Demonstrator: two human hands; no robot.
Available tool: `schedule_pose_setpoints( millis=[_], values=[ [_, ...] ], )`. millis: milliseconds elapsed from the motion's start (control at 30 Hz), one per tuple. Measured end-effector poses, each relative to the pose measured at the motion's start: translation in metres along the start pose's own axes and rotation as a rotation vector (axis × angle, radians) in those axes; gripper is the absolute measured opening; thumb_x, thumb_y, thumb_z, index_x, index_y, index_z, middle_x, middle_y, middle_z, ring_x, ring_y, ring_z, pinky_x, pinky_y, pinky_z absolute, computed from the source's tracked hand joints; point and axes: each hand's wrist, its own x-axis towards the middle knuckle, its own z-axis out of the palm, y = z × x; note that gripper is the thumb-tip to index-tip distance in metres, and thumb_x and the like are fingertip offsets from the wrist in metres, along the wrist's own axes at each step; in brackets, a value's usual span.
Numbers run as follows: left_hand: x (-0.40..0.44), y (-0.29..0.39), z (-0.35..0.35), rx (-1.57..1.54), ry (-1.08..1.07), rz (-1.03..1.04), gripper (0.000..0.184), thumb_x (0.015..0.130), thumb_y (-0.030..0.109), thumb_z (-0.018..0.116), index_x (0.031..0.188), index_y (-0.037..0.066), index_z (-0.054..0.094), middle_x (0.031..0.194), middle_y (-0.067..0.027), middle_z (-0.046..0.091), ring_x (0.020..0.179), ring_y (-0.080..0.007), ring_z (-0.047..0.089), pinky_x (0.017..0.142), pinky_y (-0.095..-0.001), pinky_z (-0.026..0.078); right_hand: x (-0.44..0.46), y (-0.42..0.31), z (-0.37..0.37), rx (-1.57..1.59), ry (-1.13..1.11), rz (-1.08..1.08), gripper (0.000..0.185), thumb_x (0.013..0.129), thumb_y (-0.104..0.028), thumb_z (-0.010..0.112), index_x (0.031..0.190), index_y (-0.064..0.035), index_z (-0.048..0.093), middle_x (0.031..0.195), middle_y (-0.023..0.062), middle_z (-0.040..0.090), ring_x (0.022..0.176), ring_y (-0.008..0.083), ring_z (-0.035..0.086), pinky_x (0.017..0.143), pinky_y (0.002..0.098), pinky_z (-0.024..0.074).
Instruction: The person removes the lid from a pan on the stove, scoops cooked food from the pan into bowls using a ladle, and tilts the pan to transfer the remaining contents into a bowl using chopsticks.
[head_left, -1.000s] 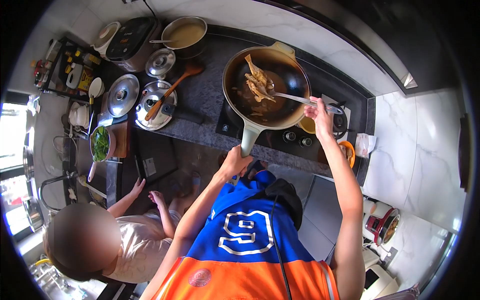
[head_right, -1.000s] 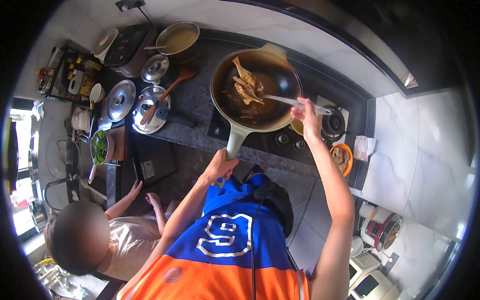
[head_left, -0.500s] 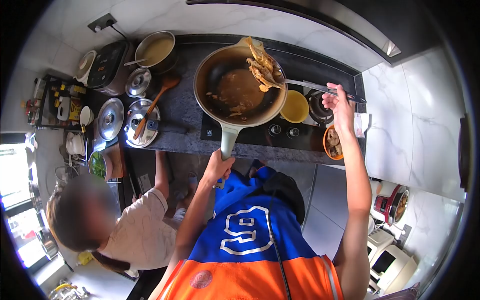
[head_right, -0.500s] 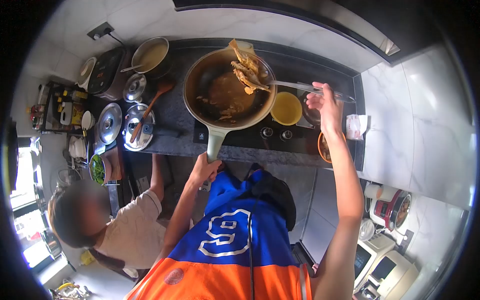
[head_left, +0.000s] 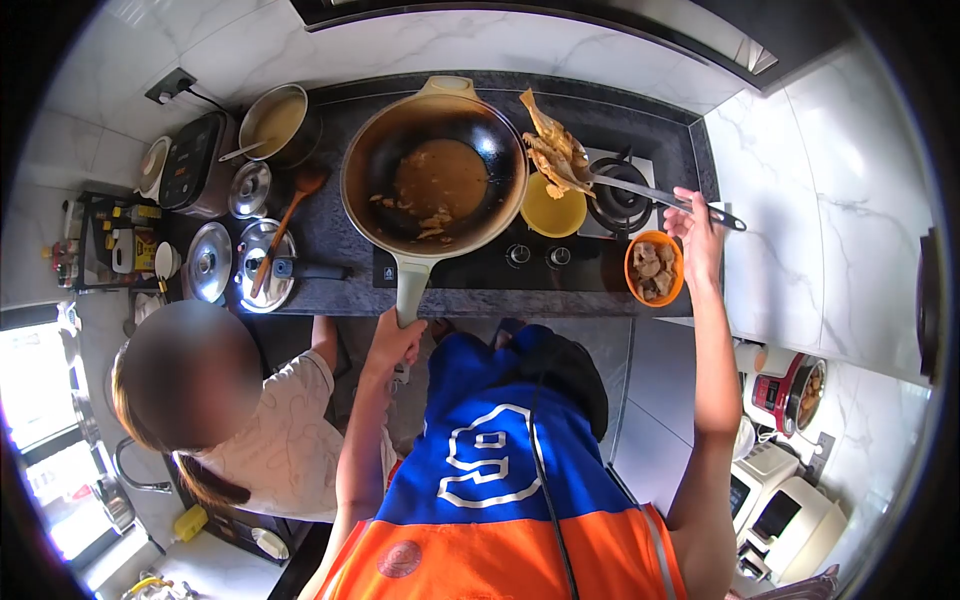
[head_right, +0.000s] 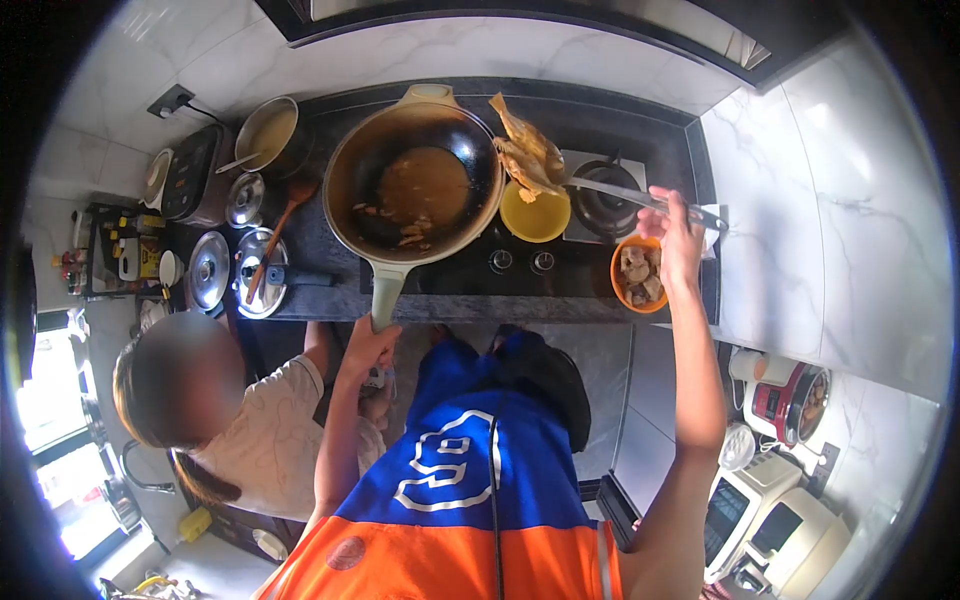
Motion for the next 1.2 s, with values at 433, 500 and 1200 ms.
schedule_pose_setpoints(
  millis=[433,500,1200],
  values=[
    [0.0,0.002,0.003,0.095,0.029,-0.023,0.017,0.08,0.009,0.058,0.072,0.003,0.044,0.046,-0.0003,0.042,0.033,-0.0088,0.04,0.032,-0.025,0.033,-0.018,0.105,-0.012,0.039,0.089,0.051,0.031,0.097,-0.026,0.042,0.106,-0.0003,0.057,0.075,0.0119,0.061,0.058,0.0164,0.061,0.054,0.0249,0.05],
    [0.0,0.002,0.003,0.101,0.035,-0.032,0.017,0.081,0.008,0.058,0.073,0.003,0.044,0.046,-0.0004,0.041,0.033,-0.0091,0.039,0.031,-0.0256,0.033,-0.022,0.115,-0.01,0.047,0.079,0.021,0.032,0.098,-0.027,0.041,0.106,-0.0004,0.057,0.074,0.0115,0.061,0.058,0.0162,0.061,0.055,0.0251,0.0501],
    [-0.002,0.002,0.005,0.087,0.042,-0.035,0.018,0.082,0.008,0.058,0.073,0.004,0.043,0.047,0.0007,0.04,0.033,-0.0079,0.038,0.03,-0.0246,0.033,-0.048,0.147,-0.011,-0.707,-0.265,-0.853,0.028,0.084,0.001,0.057,0.111,-0.0043,0.058,0.084,0.0112,0.059,0.07,0.0238,0.061,0.059,0.0297,0.0497]
  ],
)
